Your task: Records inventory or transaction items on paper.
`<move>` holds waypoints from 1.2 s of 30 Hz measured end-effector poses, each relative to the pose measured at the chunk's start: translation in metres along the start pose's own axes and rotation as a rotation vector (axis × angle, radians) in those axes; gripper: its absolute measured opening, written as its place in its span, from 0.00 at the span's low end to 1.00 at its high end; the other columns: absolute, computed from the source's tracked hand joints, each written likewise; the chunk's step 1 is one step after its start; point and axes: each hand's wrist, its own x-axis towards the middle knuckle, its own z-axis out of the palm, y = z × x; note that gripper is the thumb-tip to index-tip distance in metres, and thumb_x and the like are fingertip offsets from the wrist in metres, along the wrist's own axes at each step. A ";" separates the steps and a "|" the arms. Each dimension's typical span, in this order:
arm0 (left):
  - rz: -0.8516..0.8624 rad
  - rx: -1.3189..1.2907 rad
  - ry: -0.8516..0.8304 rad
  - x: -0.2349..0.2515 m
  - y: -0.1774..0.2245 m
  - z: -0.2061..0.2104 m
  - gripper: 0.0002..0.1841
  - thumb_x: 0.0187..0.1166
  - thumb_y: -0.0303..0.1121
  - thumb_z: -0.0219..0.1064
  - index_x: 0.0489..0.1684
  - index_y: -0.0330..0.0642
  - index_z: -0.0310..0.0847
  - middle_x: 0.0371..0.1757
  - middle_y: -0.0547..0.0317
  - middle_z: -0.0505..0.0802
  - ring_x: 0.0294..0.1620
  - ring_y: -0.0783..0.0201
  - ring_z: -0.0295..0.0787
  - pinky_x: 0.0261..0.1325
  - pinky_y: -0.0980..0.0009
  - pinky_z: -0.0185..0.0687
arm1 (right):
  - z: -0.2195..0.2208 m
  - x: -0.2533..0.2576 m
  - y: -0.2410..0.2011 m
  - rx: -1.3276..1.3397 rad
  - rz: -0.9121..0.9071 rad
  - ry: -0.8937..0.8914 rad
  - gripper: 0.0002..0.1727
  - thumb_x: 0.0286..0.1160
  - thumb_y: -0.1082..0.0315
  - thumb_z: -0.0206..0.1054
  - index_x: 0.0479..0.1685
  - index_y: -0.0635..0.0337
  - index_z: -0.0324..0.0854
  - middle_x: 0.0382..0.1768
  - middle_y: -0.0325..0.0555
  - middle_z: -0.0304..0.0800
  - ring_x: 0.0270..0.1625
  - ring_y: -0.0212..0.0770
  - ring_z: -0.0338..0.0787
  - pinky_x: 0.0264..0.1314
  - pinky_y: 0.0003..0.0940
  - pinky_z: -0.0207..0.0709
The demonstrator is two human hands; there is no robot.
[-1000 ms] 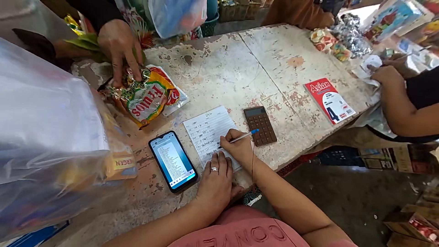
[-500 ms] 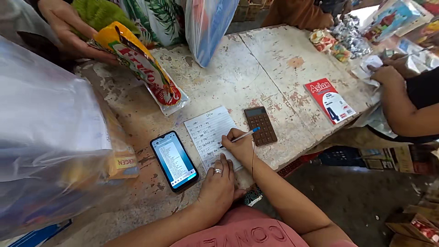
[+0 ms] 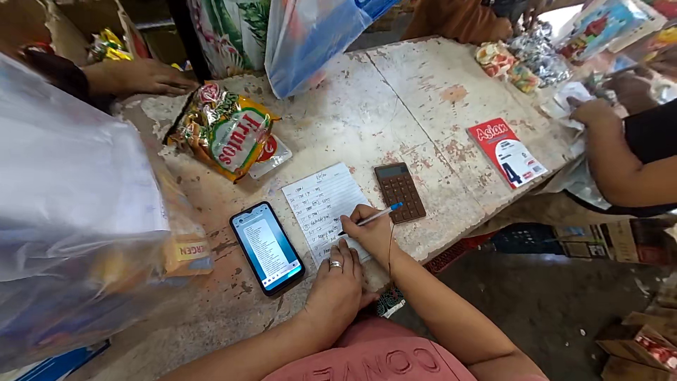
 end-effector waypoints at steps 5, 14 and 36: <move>0.005 -0.011 0.011 0.000 0.000 0.000 0.51 0.79 0.67 0.54 0.78 0.18 0.67 0.81 0.20 0.72 0.78 0.31 0.77 0.68 0.44 0.80 | 0.001 -0.002 0.000 -0.032 -0.003 -0.026 0.16 0.67 0.71 0.73 0.14 0.56 0.72 0.12 0.30 0.71 0.17 0.21 0.70 0.22 0.19 0.63; 0.010 0.021 0.026 0.001 0.000 0.001 0.51 0.79 0.68 0.52 0.78 0.18 0.68 0.80 0.21 0.73 0.77 0.31 0.78 0.66 0.45 0.82 | 0.003 -0.001 0.000 -0.024 -0.013 0.009 0.17 0.68 0.72 0.73 0.14 0.56 0.72 0.12 0.31 0.72 0.17 0.21 0.71 0.22 0.18 0.66; 0.019 0.038 0.055 0.003 -0.003 0.005 0.52 0.78 0.70 0.51 0.78 0.19 0.68 0.81 0.23 0.74 0.75 0.33 0.81 0.60 0.47 0.84 | 0.001 -0.001 0.000 -0.052 -0.014 0.029 0.17 0.66 0.74 0.73 0.14 0.56 0.72 0.12 0.31 0.70 0.16 0.21 0.68 0.20 0.19 0.62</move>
